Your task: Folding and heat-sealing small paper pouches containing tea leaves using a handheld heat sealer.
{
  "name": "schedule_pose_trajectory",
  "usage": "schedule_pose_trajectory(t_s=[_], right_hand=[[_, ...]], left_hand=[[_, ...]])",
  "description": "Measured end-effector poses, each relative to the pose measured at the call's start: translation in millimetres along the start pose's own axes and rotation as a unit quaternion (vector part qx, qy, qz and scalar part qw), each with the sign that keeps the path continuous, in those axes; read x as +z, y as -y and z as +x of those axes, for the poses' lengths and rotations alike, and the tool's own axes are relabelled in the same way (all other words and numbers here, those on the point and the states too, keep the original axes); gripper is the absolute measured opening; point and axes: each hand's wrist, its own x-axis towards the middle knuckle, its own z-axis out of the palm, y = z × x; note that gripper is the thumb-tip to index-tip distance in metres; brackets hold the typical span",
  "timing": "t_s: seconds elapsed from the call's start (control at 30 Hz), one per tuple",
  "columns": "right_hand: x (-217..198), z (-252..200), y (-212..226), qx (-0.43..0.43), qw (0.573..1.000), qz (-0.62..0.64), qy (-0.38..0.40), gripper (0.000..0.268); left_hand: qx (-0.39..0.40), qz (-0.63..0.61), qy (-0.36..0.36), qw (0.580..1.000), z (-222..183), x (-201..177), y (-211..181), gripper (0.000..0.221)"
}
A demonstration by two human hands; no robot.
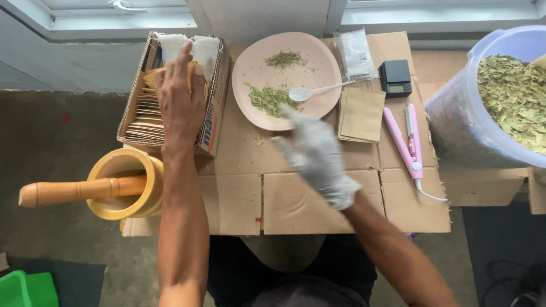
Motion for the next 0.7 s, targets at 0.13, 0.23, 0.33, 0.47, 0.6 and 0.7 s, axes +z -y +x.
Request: schedule_pose_trajectory(t_s=[0.13, 0.23, 0.33, 0.47, 0.6, 0.7], right_hand=[[-46, -62, -86, 0.047, 0.996, -0.066, -0.028, 0.048], [-75, -85, -113, 0.052, 0.986, -0.156, -0.018, 0.036], [-98, -77, -93, 0.014, 0.983, -0.169, -0.067, 0.041], [-95, -77, -104, 0.024, 0.984, -0.163, -0.063, 0.05], [-83, -84, -122, 0.03, 0.984, -0.171, -0.046, 0.056], [-73, -96, -139, 0.054, 0.978, -0.201, -0.031, 0.062]], left_hand=[[0.111, -0.041, -0.151, 0.982, -32, 8, -57, 0.025], [0.168, -0.075, -0.094, 0.978, -69, 43, -79, 0.029], [0.144, -0.14, -0.026, 0.979, -86, 48, -96, 0.026], [0.156, -0.106, -0.032, 0.982, -84, 76, -73, 0.026], [0.147, -0.126, -0.017, 0.981, -110, 123, -33, 0.029], [0.121, -0.159, 0.011, 0.98, -111, 93, -58, 0.028]])
